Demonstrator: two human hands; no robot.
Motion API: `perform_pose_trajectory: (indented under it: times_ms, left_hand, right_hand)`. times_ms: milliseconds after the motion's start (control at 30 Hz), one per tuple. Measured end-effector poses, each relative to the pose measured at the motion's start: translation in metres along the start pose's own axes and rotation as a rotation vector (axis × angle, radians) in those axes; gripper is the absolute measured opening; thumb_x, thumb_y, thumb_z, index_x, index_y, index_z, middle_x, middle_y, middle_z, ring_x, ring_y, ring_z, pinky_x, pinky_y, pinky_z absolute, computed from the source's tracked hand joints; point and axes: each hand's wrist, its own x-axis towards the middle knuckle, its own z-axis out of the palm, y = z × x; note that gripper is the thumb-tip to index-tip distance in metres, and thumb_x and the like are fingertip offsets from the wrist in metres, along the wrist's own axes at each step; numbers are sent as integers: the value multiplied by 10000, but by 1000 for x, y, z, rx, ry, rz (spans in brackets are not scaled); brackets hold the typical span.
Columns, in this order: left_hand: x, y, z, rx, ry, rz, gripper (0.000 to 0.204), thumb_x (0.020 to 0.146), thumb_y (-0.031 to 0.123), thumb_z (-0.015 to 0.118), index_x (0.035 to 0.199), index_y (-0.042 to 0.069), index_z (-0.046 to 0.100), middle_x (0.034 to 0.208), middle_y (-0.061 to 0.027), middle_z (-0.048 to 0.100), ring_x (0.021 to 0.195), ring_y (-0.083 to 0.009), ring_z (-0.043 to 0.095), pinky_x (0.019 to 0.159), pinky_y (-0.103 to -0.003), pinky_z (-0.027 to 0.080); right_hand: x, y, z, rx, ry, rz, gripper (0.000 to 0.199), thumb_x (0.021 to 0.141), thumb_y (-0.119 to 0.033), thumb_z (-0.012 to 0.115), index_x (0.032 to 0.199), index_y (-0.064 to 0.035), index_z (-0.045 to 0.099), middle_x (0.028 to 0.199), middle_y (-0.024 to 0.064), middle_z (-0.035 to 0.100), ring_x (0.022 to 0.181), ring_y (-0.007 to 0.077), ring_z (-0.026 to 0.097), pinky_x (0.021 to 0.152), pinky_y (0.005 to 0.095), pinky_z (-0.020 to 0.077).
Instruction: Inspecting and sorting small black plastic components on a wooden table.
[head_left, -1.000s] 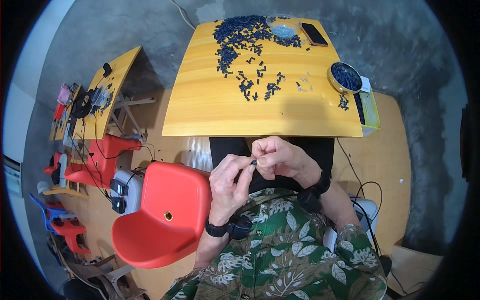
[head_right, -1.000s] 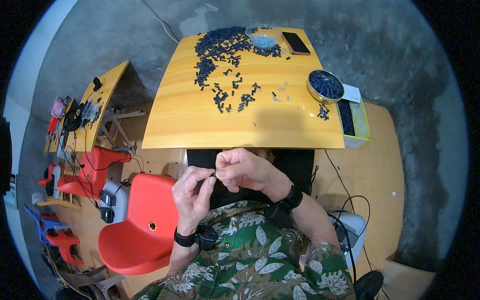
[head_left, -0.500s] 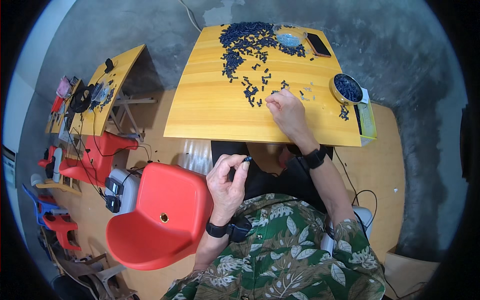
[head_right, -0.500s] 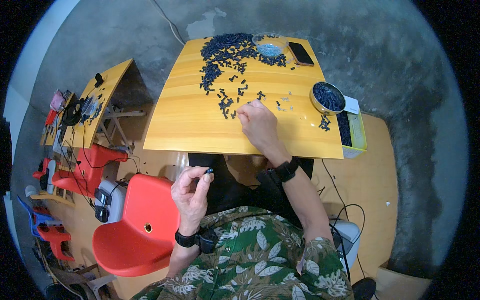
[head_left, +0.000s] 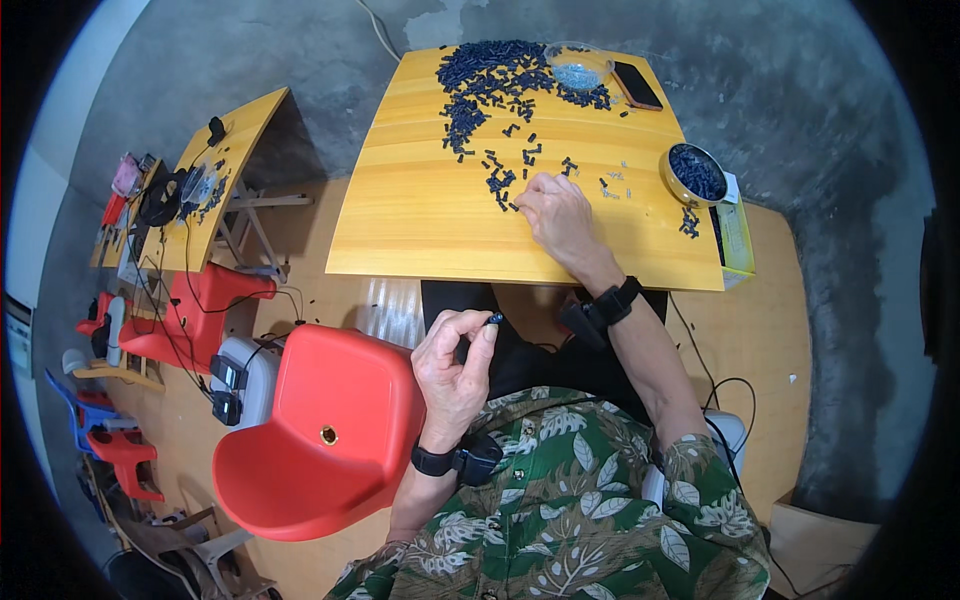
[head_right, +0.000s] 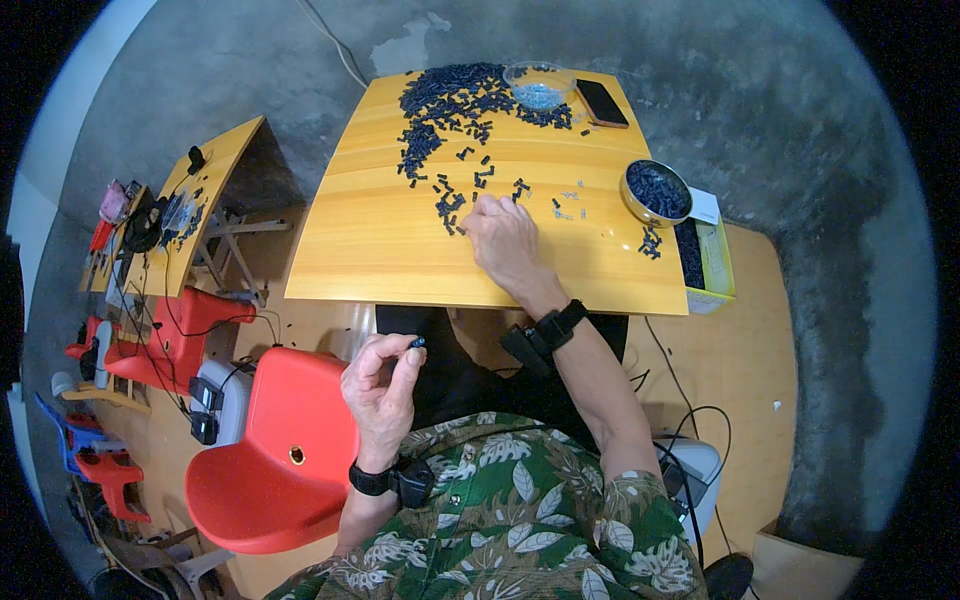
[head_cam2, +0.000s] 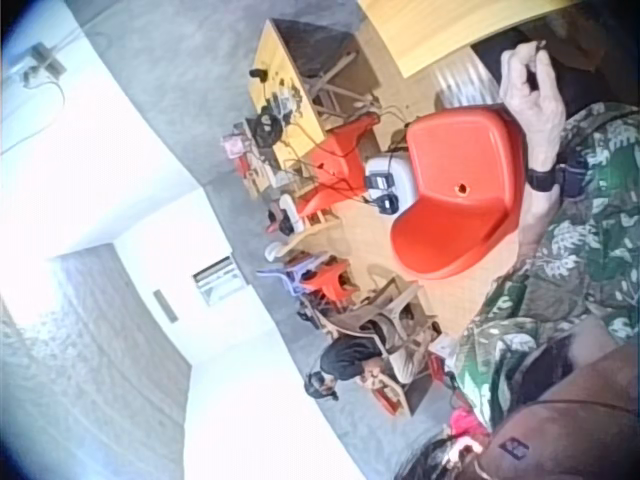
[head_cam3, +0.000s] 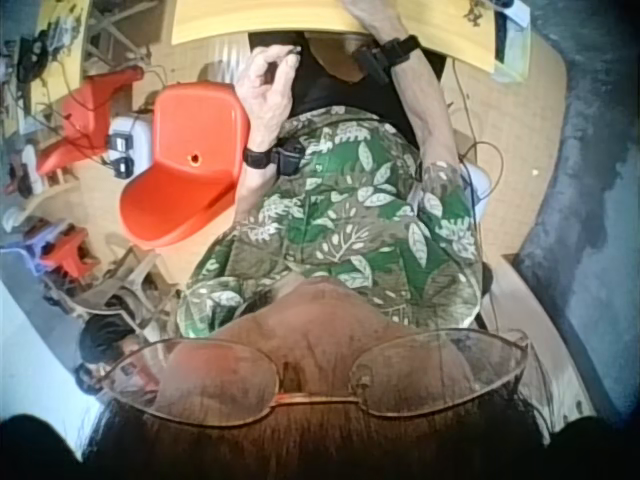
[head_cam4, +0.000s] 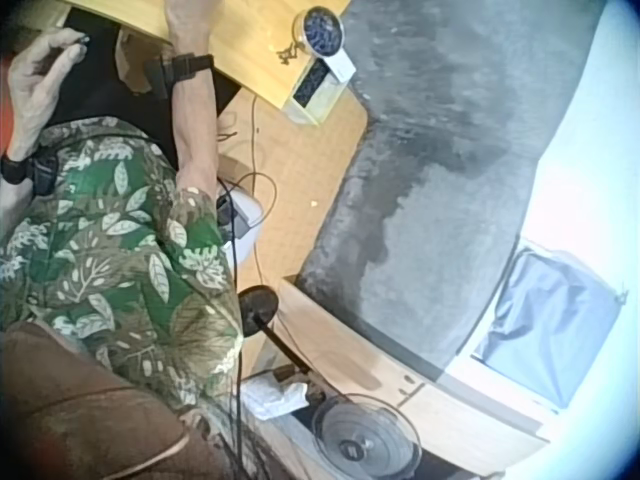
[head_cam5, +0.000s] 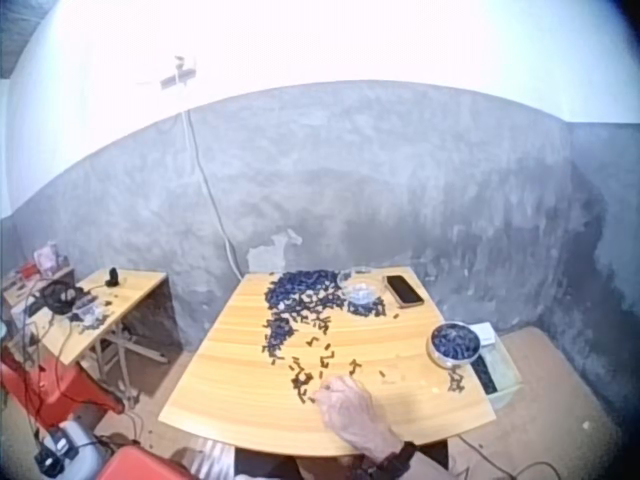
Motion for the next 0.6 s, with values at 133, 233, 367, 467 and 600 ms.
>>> perform_pose_trajectory:
  times_ms: [133,233,367,467,600]
  left_hand:
    - [-1,1,0,-7,-7,-19,112,846,-32,679,955,-10,663,734,-67,583,657,-139,549,618,-261,452]
    - [-1,0,-2,-13,-26,-40,81,862,-42,669,941,-27,670,804,-41,619,733,-101,579,664,-227,466]
    - [-2,0,-3,5,-19,-44,83,861,-42,668,942,-26,671,796,-39,618,729,-100,577,665,-229,461]
    - [-2,0,-1,-1,-18,-50,83,860,-43,668,940,-25,672,794,-41,618,726,-102,577,667,-231,460]
    - [-2,2,1,24,-41,-38,77,863,-38,667,939,-23,672,797,-43,618,728,-104,579,668,-232,462]
  right_hand:
    - [0,0,0,4,-23,43,74,785,-97,688,848,-66,711,886,81,630,885,272,604,787,385,483]
    - [-2,-1,-1,88,149,88,63,805,-113,670,842,-94,716,885,57,631,897,260,608,775,385,486]
    - [-6,11,-13,106,263,208,57,808,-116,680,846,-86,711,870,84,641,874,278,633,752,384,509]
    - [-15,18,-25,183,238,392,62,824,-128,676,854,-86,710,864,96,647,829,284,641,731,379,517]
    - [-20,13,-29,243,130,343,68,827,-142,676,853,-88,708,840,89,646,819,275,640,733,371,515]
